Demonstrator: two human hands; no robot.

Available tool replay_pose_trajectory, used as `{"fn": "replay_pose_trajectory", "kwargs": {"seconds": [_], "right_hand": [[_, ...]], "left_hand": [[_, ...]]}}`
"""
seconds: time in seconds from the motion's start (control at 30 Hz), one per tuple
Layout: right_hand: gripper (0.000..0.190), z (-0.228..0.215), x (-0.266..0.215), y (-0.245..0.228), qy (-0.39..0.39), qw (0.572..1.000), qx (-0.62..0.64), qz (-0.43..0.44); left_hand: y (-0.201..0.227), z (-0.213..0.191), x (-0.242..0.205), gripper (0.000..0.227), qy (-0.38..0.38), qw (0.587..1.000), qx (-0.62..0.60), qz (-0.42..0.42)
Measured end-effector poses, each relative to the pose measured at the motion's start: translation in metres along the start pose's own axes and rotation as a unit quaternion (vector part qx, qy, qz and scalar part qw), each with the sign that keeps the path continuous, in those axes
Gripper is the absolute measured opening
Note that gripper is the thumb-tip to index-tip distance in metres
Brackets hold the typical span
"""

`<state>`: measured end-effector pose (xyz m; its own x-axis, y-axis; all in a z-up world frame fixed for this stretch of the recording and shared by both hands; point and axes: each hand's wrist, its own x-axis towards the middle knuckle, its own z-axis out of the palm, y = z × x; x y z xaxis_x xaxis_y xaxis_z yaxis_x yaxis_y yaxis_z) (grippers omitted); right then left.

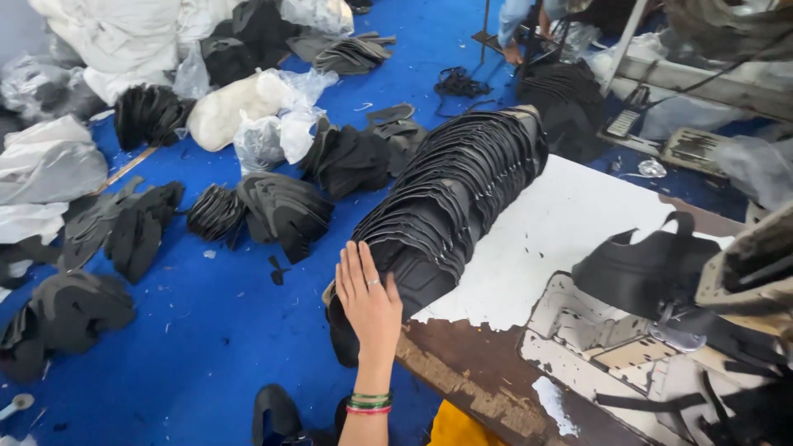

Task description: The person operates a sewing machine to stitch black shoe parts. They repeatedly pick up a shoe part from a stack, guide it through the machine, and then cut the thread with scissors before placing the finished piece aside.

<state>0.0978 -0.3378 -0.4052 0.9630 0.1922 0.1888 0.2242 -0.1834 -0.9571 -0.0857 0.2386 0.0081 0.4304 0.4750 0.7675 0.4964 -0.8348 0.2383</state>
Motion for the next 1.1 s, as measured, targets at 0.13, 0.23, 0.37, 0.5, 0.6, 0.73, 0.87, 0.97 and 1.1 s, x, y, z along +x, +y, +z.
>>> {"fn": "replay_pose_trajectory", "kwargs": {"seconds": [0.13,0.23,0.37,0.5,0.6,0.73,0.87,0.97,1.1], "right_hand": [[0.035,-0.032,-0.002,0.023,0.098,0.991,-0.08,-0.043],[0.04,-0.024,-0.015,0.001,0.151,0.979,-0.122,-0.061],[0.023,0.025,-0.04,-0.137,0.103,0.982,-0.16,0.021],[0.027,0.034,-0.06,-0.116,0.02,0.983,-0.01,0.181],[0.043,0.082,-0.064,-0.255,-0.132,0.972,-0.006,0.194],[0.064,0.1,-0.064,-0.329,-0.263,0.917,0.189,0.235],[0.03,0.077,-0.072,-0.342,-0.161,0.952,0.126,0.226],[0.028,0.085,-0.067,-0.409,0.089,0.937,0.217,0.258],[0.025,0.095,-0.062,-0.455,0.206,0.875,0.362,0.246]], "left_hand": [[0.01,-0.003,-0.01,0.053,0.038,0.998,0.027,0.031],[0.006,0.002,-0.006,0.04,-0.003,0.999,0.008,-0.031],[0.001,-0.022,0.026,0.034,-0.167,0.982,-0.006,-0.082],[0.035,-0.093,0.037,0.02,-0.327,0.938,-0.037,-0.108],[0.079,-0.116,0.03,0.016,-0.493,0.853,-0.169,0.009],[0.118,-0.093,0.002,0.017,-0.565,0.753,-0.314,0.124],[0.157,-0.094,-0.002,0.018,-0.4,0.828,-0.383,0.086],[0.172,-0.111,-0.004,0.029,-0.317,0.806,-0.5,0.011],[0.188,-0.135,-0.023,0.046,-0.543,0.66,-0.517,0.04]]}}
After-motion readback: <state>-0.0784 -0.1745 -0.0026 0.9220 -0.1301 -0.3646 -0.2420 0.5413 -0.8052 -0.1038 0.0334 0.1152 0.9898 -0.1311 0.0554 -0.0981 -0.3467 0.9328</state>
